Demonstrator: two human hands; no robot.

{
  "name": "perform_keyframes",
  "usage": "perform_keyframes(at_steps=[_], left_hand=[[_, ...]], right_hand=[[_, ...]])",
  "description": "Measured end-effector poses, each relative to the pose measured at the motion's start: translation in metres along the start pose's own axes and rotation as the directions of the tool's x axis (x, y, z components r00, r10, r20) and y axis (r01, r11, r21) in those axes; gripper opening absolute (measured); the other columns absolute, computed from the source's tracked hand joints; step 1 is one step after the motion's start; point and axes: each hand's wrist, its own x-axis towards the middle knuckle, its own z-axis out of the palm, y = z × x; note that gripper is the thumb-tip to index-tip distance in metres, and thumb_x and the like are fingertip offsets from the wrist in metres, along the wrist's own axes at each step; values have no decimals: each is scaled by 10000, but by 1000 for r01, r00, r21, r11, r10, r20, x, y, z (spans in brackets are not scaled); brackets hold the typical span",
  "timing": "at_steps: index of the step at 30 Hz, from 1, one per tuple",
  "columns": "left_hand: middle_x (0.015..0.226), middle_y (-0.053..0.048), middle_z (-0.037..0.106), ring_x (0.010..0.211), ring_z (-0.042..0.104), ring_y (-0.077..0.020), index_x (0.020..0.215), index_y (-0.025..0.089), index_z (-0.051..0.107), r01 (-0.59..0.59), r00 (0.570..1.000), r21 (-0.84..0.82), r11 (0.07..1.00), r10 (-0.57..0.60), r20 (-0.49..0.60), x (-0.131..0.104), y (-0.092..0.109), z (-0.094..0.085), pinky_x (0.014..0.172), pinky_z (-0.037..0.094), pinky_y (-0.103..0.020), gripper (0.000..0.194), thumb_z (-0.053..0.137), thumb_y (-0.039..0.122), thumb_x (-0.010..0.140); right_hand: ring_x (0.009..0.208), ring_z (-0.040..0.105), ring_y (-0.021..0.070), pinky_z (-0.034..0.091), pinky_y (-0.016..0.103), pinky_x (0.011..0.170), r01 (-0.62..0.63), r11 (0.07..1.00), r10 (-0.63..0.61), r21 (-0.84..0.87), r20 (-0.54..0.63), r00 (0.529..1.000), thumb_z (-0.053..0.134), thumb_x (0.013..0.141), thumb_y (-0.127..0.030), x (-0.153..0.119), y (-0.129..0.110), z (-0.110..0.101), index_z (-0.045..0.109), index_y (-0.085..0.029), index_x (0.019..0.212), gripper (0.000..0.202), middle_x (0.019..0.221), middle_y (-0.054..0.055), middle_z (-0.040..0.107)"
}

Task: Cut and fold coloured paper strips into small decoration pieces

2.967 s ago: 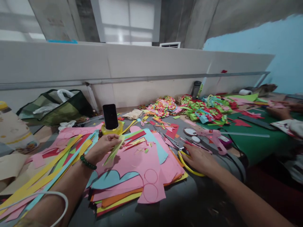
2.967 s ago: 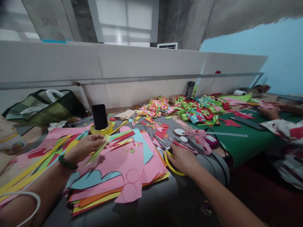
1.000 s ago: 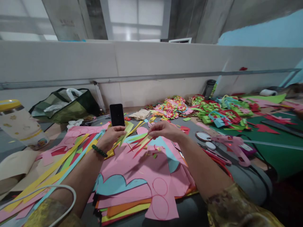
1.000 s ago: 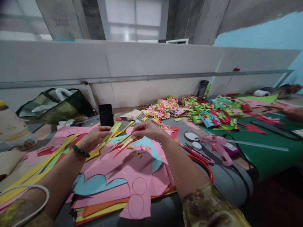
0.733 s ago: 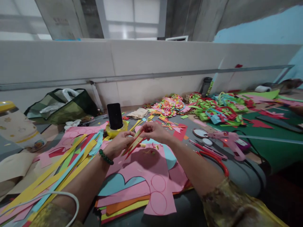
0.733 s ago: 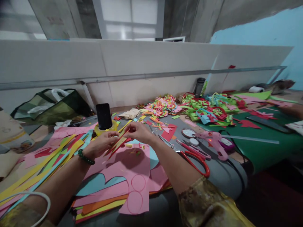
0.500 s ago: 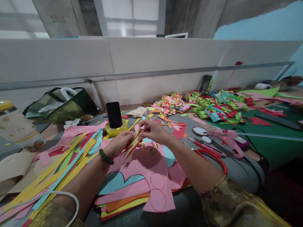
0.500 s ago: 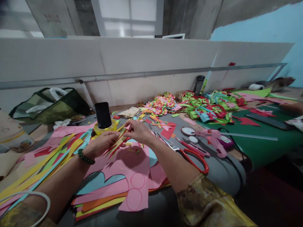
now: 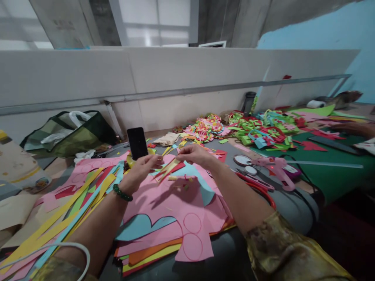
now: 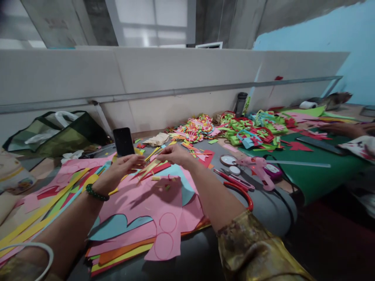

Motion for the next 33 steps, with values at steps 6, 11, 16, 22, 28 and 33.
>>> perform_keyframes(at_steps=[6, 11, 16, 22, 28, 33], left_hand=[[907, -105, 700, 885, 620, -258, 853, 140, 698, -36, 983, 363, 931, 98, -155, 17, -28, -14, 810, 438, -340, 324, 631, 417, 698], [1063, -119, 658, 1025, 552, -300, 950, 180, 697, -67, 985, 609, 790, 150, -87, 19, -42, 8, 903, 354, -391, 309, 601, 384, 737], [1064, -132, 643, 1016, 540, -309, 1012, 192, 677, -60, 990, 756, 652, 138, -41, 19, -44, 25, 887, 337, -407, 378, 603, 435, 731], [1055, -91, 655, 995, 556, -267, 1028, 222, 669, -61, 988, 824, 563, 154, -32, 20, -46, 24, 858, 354, -358, 300, 564, 268, 751], [1176, -73, 621, 1079, 522, -272, 1064, 240, 664, -76, 982, 842, 535, 186, -29, 18, -49, 24, 927, 317, -385, 346, 553, 217, 738], [1118, -74, 651, 1065, 537, -273, 956, 235, 709, -108, 976, 832, 544, 217, -15, 17, -49, 24, 961, 263, -432, 278, 466, 254, 821]], right_hand=[[410, 456, 73, 334, 200, 413, -182, 945, 224, -272, 130, 966, 748, 548, -266, 3, 18, -3, 622, -143, 544, 176, 472, -8, 582], [474, 527, 103, 341, 200, 446, -171, 883, 246, -437, 120, 962, 751, 543, -229, 4, 21, 4, 656, -165, 544, 115, 509, -8, 620], [592, 567, 148, 345, 220, 491, -162, 820, 181, -548, -21, 983, 708, 624, -384, 7, 25, -8, 693, -164, 689, 230, 644, 28, 658], [981, 565, 227, 411, 253, 724, -122, 795, 45, -594, -142, 989, 684, 683, -377, 13, 39, -4, 595, -207, 1146, 501, 1142, 93, 608], [1021, 558, 236, 413, 260, 790, -18, 797, 4, -604, -25, 1000, 662, 707, -441, 15, 42, 7, 651, -198, 1072, 438, 1098, 98, 638], [727, 601, 163, 402, 212, 604, 56, 805, -21, -591, 66, 998, 670, 696, -436, 11, 37, 8, 678, -212, 987, 368, 840, 41, 684]])
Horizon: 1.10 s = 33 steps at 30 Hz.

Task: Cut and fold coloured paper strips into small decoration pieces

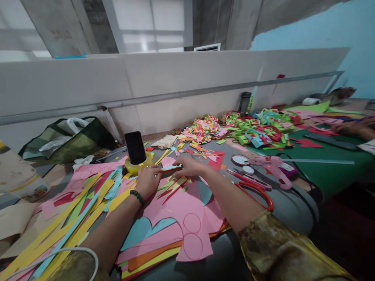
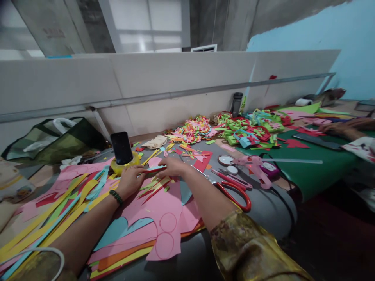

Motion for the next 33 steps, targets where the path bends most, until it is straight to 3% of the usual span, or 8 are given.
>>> perform_keyframes(at_steps=[3, 6, 10, 14, 17, 21, 28, 33], left_hand=[[1083, -87, 664, 1034, 554, -277, 896, 221, 724, -6, 1000, -16, 1000, 6, -3, 1, -1, -2, 950, 262, -449, 284, 450, 260, 834], [1072, -91, 667, 1016, 561, -275, 873, 212, 728, -15, 1000, -34, 999, 15, 3, 2, -3, -4, 915, 302, -425, 248, 501, 289, 808], [1027, -84, 682, 980, 573, -254, 863, 209, 731, -23, 1000, -49, 999, 24, 13, 4, -6, -7, 856, 351, -370, 301, 493, 387, 822], [965, -75, 698, 957, 578, -241, 787, 207, 733, -17, 1000, -32, 999, 17, 13, 4, -8, -9, 845, 353, -364, 333, 438, 347, 855], [1007, -81, 685, 985, 563, -264, 798, 202, 729, 0, 1000, 4, 1000, 0, -6, 3, -8, -7, 887, 321, -409, 247, 509, 312, 812], [1026, -83, 676, 1017, 545, -278, 787, 207, 724, 9, 1000, 42, 999, -8, -23, 2, -4, -4, 928, 278, -449, 186, 552, 278, 781], [1013, -66, 673, 998, 558, -270, 836, 232, 716, 13, 999, 61, 998, -10, -44, 0, -3, -11, 907, 316, -426, 164, 598, 303, 748], [1081, -96, 638, 987, 560, -264, 1017, 204, 662, 35, 986, 58, 998, -25, -164, 3, -5, -41, 867, 368, -383, 319, 537, 402, 801]], right_hand=[[667, 563, 130, 356, 198, 566, 15, 1000, -15, -12, -1, 1000, 664, 703, -267, 3, 0, 2, 700, -200, 884, 197, 745, 10, 665], [645, 522, 110, 315, 198, 549, 8, 1000, -9, -28, -21, 1000, 576, 767, -229, 7, 2, 4, 703, -170, 807, 145, 682, -1, 632], [588, 486, 98, 277, 203, 508, -16, 999, 15, -42, -19, 1000, 531, 806, -350, 7, 1, 2, 684, -147, 725, 267, 604, -15, 581], [583, 523, 113, 296, 203, 497, -92, 994, 91, -63, -31, 995, 467, 830, -473, 6, -2, 4, 677, -146, 690, 413, 605, 11, 597], [752, 588, 186, 366, 222, 574, -151, 984, 144, -94, -80, 986, 605, 734, -472, 7, -1, 7, 694, -145, 828, 352, 809, 78, 670], [1000, 563, 234, 409, 235, 730, -132, 988, 125, -81, -84, 989, 697, 656, -441, 11, 4, 13, 638, -183, 1092, 510, 1115, 107, 633], [767, 607, 179, 397, 218, 620, -109, 991, 115, 72, -90, 989, 714, 642, -287, 15, 5, 14, 713, -171, 776, 177, 758, 36, 692], [607, 596, 117, 425, 203, 544, -8, 947, 47, 322, -114, 992, 609, 732, -279, 9, 1, -4, 673, -127, 784, 172, 675, 21, 652]])
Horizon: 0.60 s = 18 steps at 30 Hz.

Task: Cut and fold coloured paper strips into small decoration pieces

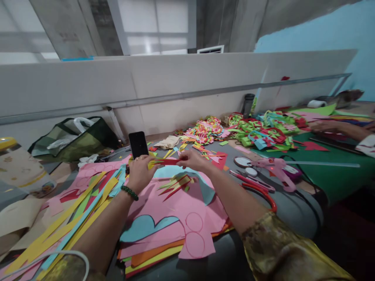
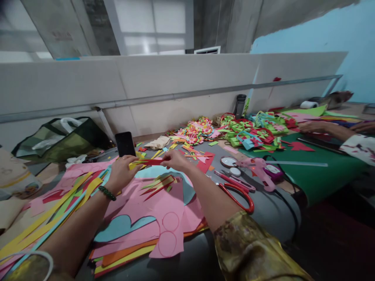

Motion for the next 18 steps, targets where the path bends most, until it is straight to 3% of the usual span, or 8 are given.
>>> perform_keyframes(at_steps=[4, 7, 9, 11, 12, 14, 16, 18], left_hand=[[975, -88, 651, 908, 581, -227, 966, 180, 630, -49, 963, -61, 997, 31, -269, 8, -1, -36, 820, 403, -333, 268, 463, 355, 850], [900, -106, 632, 880, 568, -246, 900, 150, 610, 56, 907, -40, 998, -68, -415, 11, -4, -58, 796, 404, -352, 261, 443, 345, 848], [853, -91, 637, 846, 572, -236, 846, 157, 621, 60, 965, -144, 988, -94, -244, 9, -3, -65, 754, 416, -330, 302, 428, 389, 852], [763, -61, 649, 767, 583, -212, 778, 164, 636, 71, 993, -363, 929, -30, 118, 5, 1, -64, 678, 426, -290, 374, 423, 464, 845], [722, -49, 651, 726, 584, -200, 749, 163, 640, 106, 954, -468, 877, 44, 297, 2, 4, -60, 641, 426, -273, 399, 440, 499, 829], [691, -45, 659, 677, 587, -180, 718, 152, 646, 215, 812, -617, 757, 212, 543, -4, 10, -50, 605, 423, -252, 413, 494, 529, 793], [712, -62, 676, 668, 606, -173, 751, 137, 649, 369, 671, -691, 621, 337, 660, -9, 15, -39, 620, 438, -254, 398, 528, 514, 786], [733, -81, 683, 659, 630, -175, 819, 122, 642, 523, 611, -714, 465, 380, 695, -12, 16, -29, 637, 465, -275, 375, 550, 484, 791]], right_hand=[[541, 560, 89, 447, 198, 516, 47, 982, -65, 184, 93, 994, 626, 714, -354, -10, -13, -20, 661, -119, 777, 245, 625, 5, 617], [516, 518, 70, 421, 185, 489, 41, 945, -99, 323, 168, 981, 674, 674, -361, -18, -22, -29, 660, -120, 721, 246, 571, -14, 579], [506, 500, 62, 409, 181, 483, 19, 922, -125, 387, 253, 959, 700, 653, -337, -21, -27, -28, 661, -120, 698, 225, 551, -24, 564], [498, 493, 59, 408, 180, 478, -2, 927, -139, 375, 350, 926, 723, 628, -308, -23, -33, -22, 667, -119, 696, 209, 540, -30, 561], [492, 490, 58, 404, 179, 471, -10, 934, -139, 357, 389, 911, 730, 619, -296, -23, -36, -17, 670, -118, 703, 206, 536, -33, 561], [487, 486, 56, 395, 175, 460, -11, 937, -147, 348, 426, 893, 730, 618, -279, -24, -41, -8, 673, -115, 713, 198, 538, -35, 564], [502, 495, 57, 399, 174, 469, 9, 922, -179, 387, 406, 896, 715, 640, -278, -24, -44, -1, 675, -110, 728, 194, 564, -24, 586], [532, 513, 62, 413, 178, 495, 27, 893, -198, 449, 338, 920, 703, 661, -292, -23, -44, 2, 676, -109, 763, 211, 609, -8, 615]])
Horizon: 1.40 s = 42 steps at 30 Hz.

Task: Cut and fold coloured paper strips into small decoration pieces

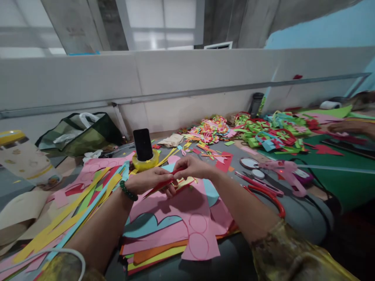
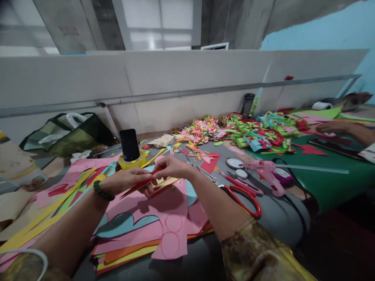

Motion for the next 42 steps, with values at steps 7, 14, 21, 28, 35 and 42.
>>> perform_keyframes(at_steps=[7, 14, 21, 28, 35, 42], left_hand=[[675, -42, 637, 474, 578, -92, 793, 97, 626, -47, 985, -298, 953, -5, -173, 9, -14, -6, 503, 468, -218, 277, 625, 373, 777], [726, -106, 672, 594, 634, -138, 784, 60, 649, 17, 992, -385, 923, -63, -107, 8, -10, -1, 577, 485, -241, 226, 613, 283, 797], [760, -109, 678, 580, 635, -134, 814, 62, 636, -15, 994, -456, 890, -36, -104, 8, -10, 2, 565, 482, -237, 131, 617, 190, 789], [725, -105, 673, 553, 626, -130, 783, 69, 626, 10, 991, -446, 895, -68, -115, 8, -7, 5, 536, 466, -228, 151, 532, 174, 835], [738, -104, 676, 565, 628, -133, 786, 80, 618, 10, 990, -430, 903, -70, -124, 8, -8, 4, 542, 466, -232, 175, 561, 241, 827], [655, -46, 650, 492, 591, -99, 791, 103, 602, -38, 975, -352, 935, -42, -217, 11, -11, 9, 506, 454, -216, 226, 656, 319, 756]], right_hand=[[532, 571, 83, 439, 194, 505, 39, 995, -15, 90, -253, 967, 714, 659, -341, 0, 2, -4, 687, -120, 818, 273, 609, 7, 639], [480, 578, 80, 426, 187, 466, -19, 994, 57, 107, -361, 931, 690, 674, -377, 1, -4, 3, 664, -115, 728, 269, 584, 18, 648], [455, 569, 78, 413, 182, 444, -13, 994, 53, 110, -369, 928, 702, 651, -389, 3, -3, 3, 659, -112, 696, 284, 528, 0, 618], [445, 558, 77, 414, 184, 442, -9, 994, 50, 108, -377, 925, 722, 616, -432, 4, -1, 3, 651, -111, 674, 334, 494, -15, 591], [452, 569, 82, 420, 189, 445, -10, 994, 50, 110, -374, 926, 719, 627, -409, 5, 1, 3, 656, -111, 713, 316, 527, -5, 613], [441, 557, 75, 412, 179, 440, 17, 994, 28, 107, -410, 912, 700, 654, -413, 6, 4, 4, 635, -121, 685, 301, 484, -20, 581]])
